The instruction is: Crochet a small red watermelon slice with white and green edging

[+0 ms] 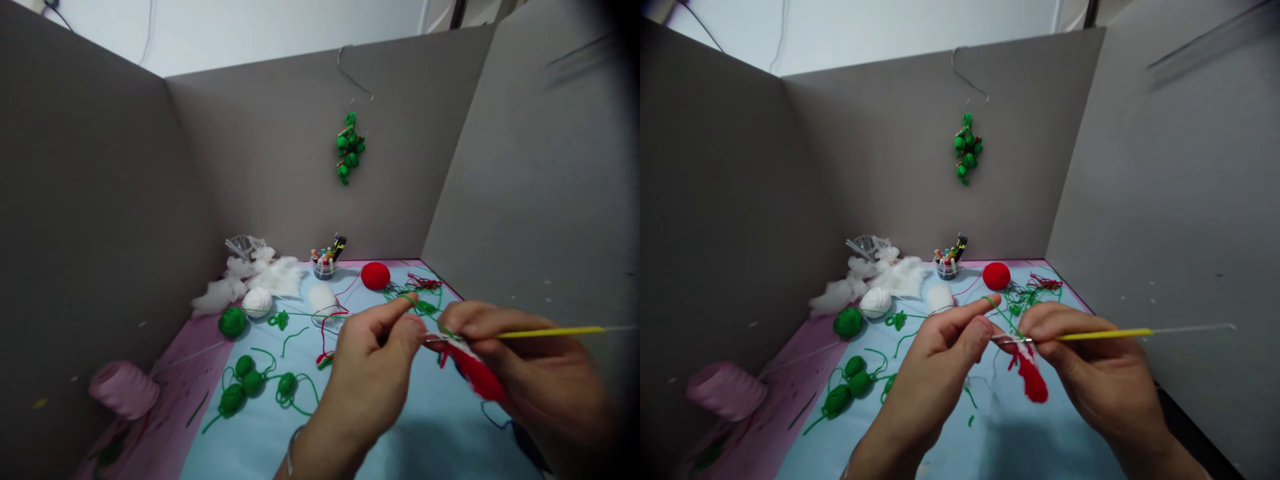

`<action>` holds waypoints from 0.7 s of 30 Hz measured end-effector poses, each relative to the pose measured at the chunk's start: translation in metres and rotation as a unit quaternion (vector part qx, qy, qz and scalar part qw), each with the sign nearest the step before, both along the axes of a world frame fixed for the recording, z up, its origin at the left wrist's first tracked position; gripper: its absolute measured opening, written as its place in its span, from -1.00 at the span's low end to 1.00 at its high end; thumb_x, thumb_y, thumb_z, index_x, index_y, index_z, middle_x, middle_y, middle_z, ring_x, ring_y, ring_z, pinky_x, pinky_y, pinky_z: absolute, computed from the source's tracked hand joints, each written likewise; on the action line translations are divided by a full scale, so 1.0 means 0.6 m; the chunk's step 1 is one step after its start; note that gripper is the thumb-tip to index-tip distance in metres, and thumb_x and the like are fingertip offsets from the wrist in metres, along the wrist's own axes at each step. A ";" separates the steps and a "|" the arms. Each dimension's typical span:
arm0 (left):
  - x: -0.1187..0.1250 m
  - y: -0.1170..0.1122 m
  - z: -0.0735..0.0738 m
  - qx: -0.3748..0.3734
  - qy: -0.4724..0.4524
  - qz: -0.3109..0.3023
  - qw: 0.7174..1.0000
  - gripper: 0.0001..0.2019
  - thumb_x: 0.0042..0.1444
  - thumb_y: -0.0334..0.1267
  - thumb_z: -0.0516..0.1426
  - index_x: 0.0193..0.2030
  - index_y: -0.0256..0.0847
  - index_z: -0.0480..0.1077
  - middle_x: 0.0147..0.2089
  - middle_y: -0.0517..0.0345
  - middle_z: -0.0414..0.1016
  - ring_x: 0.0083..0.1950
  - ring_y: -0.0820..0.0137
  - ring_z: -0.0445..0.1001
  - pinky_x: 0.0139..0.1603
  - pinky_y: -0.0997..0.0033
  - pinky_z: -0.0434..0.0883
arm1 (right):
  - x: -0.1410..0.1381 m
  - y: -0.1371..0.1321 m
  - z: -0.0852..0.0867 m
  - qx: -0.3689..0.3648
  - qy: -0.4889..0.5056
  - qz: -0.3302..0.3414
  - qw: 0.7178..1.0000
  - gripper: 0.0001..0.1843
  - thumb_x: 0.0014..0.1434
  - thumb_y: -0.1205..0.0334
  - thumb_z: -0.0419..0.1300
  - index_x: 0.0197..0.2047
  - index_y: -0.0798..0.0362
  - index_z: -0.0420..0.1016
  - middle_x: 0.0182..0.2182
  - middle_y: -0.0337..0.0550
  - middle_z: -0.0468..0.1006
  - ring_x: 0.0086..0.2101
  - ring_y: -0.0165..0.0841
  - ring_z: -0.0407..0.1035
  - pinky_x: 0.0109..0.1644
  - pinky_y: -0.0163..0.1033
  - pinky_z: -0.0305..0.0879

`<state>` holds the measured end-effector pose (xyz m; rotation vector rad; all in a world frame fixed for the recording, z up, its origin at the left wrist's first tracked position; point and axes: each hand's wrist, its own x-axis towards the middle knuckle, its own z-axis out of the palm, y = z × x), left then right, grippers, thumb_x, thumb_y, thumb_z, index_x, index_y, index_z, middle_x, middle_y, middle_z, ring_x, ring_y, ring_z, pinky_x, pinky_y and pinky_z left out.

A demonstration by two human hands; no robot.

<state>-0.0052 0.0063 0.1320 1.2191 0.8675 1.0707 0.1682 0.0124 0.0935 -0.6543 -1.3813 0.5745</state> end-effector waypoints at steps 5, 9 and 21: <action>0.011 -0.003 0.002 -0.037 -0.034 -0.023 0.998 -0.31 -0.09 -0.21 0.38 0.25 -0.20 0.44 -0.38 0.28 0.38 -0.47 0.56 0.16 -0.41 0.45 0.29 | 0.019 -0.015 0.002 0.114 -0.193 -0.073 0.972 -0.79 0.19 0.25 0.31 -0.17 -0.27 0.70 -0.33 -0.12 0.68 -0.37 -0.23 0.59 -0.31 -0.19 0.58; 0.013 -0.010 0.009 -0.069 -0.061 -0.032 0.995 -0.18 -0.21 -0.30 0.41 0.30 -0.24 0.38 -0.31 0.28 0.35 -0.48 0.58 0.19 -0.38 0.44 0.35 | 0.032 -0.037 -0.009 0.212 -0.337 -0.169 0.902 -0.54 0.28 0.26 0.20 0.18 -0.37 0.52 -0.20 -0.14 0.69 -0.23 -0.22 0.59 -0.18 -0.17 0.55; 0.030 -0.022 0.016 -0.102 -0.084 0.012 0.991 -0.37 -0.01 -0.55 0.18 0.28 -0.48 0.35 -0.47 0.29 0.37 -0.45 0.54 0.30 -0.31 0.45 0.34 | 0.090 -0.034 -0.046 0.383 -0.465 -0.225 0.766 -0.46 0.20 0.39 0.22 0.25 -0.02 0.48 -0.16 -0.08 0.63 -0.18 -0.19 0.51 -0.05 -0.13 0.53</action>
